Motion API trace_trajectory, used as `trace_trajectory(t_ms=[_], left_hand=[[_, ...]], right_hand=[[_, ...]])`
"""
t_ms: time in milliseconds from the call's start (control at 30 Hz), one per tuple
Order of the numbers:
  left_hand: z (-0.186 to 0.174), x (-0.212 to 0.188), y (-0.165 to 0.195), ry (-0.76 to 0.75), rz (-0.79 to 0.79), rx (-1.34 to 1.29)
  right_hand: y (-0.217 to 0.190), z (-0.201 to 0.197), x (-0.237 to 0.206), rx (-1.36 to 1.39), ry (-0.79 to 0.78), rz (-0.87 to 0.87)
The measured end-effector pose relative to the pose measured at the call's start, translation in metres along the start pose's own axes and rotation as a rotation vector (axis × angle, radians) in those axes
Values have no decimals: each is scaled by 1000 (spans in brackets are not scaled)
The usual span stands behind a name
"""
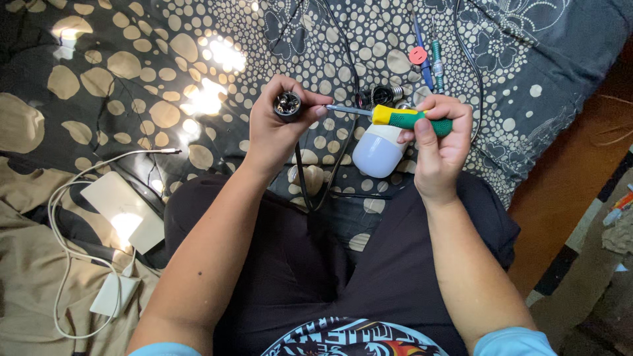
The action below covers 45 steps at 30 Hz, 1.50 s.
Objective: The person sits on a bed and repairs a lamp bulb holder. They unscrew the socket housing with a screwdriver, pull apart the holder and its cord, and work on the internal contacts and wiring by hand.
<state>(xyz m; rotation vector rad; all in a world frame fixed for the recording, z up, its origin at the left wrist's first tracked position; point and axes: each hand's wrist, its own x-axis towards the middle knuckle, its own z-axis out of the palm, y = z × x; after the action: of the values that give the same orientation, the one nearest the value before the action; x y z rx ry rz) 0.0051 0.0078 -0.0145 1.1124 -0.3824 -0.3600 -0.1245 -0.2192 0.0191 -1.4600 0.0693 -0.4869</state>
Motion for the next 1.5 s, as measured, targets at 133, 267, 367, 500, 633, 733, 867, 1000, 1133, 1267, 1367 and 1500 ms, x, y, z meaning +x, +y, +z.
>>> trace_trajectory(t_ms=[133, 267, 367, 500, 633, 733, 867, 1000, 1133, 1267, 1367, 1500], left_hand=[[-1, -1, -1, 4, -14, 5], [-1, -2, -1, 20, 13, 12], [-2, 0, 1, 53, 30, 41], [0, 1, 3, 56, 11, -51], [1, 1, 5, 37, -3, -145], [0, 0, 4, 31, -14, -160], [0, 2, 0, 22, -34, -193], [0, 4, -3, 7, -52, -146], [1, 3, -3, -27, -135, -126], [2, 2, -2, -67, -179, -124], [2, 1, 0, -69, -199, -132], [1, 1, 1, -74, -209, -102]], right_hand=[[-2, 1, 0, -150, -37, -23], [-3, 3, -1, -193, -88, -2], [5, 5, 4, -46, -57, 85], [15, 3, 11, 226, 23, 258], [20, 1, 13, 342, 47, 338], [22, 0, 14, 385, 65, 373], [24, -4, 21, 470, 153, 427], [23, -16, 37, 468, 286, 433], [25, -16, 46, 376, 413, 470], [29, -10, 53, 242, 506, 510], [30, -7, 55, 164, 553, 540], [30, 3, 58, 102, 564, 587]])
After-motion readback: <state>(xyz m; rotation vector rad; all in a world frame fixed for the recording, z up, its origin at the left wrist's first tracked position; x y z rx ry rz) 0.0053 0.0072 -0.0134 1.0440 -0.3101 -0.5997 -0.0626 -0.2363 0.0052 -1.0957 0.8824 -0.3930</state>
